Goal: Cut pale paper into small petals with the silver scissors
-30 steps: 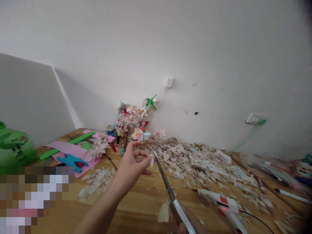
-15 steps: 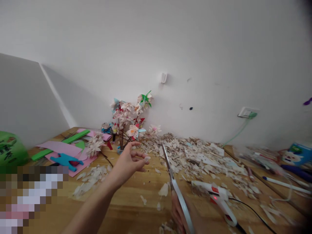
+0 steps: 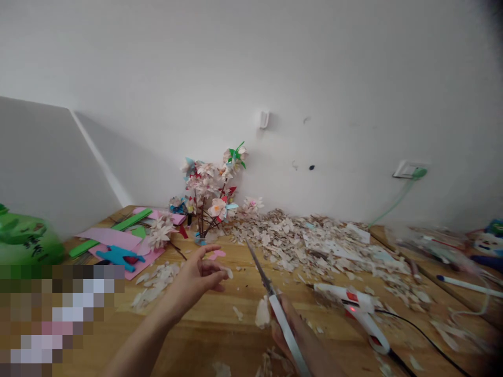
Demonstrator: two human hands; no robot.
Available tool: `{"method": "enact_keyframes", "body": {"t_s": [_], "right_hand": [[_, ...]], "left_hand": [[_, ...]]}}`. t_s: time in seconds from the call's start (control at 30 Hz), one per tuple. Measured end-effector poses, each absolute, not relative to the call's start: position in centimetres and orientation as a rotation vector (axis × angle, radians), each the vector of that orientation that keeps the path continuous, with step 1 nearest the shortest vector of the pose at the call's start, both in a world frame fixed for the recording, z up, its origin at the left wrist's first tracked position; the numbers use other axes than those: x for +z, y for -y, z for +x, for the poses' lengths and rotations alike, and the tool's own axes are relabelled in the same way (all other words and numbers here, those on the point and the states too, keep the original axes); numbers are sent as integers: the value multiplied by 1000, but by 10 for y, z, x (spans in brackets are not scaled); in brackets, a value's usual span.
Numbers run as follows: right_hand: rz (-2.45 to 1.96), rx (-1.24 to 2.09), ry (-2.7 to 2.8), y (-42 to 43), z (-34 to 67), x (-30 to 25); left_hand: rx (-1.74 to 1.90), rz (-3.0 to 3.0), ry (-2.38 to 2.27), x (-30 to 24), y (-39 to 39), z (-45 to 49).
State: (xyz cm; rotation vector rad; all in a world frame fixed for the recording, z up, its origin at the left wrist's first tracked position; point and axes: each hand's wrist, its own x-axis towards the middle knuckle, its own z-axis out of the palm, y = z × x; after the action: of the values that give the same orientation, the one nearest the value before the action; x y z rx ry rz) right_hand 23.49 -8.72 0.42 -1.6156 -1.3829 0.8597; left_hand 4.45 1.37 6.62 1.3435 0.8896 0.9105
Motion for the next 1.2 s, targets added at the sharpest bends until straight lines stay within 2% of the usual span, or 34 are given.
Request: {"method": "enact_keyframes", "body": {"t_s": [0.33, 0.53, 0.93, 1.2], "right_hand": [[-1927, 455, 1726, 92, 244, 34], [-1993, 250, 1825, 96, 245, 18], [-1958, 197, 1874, 96, 239, 23], [-1965, 347, 1839, 97, 236, 23]], "left_hand": [[1025, 1308, -790, 52, -4, 37], [1076, 1389, -649, 49, 3, 39], [1105, 1390, -626, 47, 9, 41], [1101, 1297, -638, 51, 10, 44]]}}
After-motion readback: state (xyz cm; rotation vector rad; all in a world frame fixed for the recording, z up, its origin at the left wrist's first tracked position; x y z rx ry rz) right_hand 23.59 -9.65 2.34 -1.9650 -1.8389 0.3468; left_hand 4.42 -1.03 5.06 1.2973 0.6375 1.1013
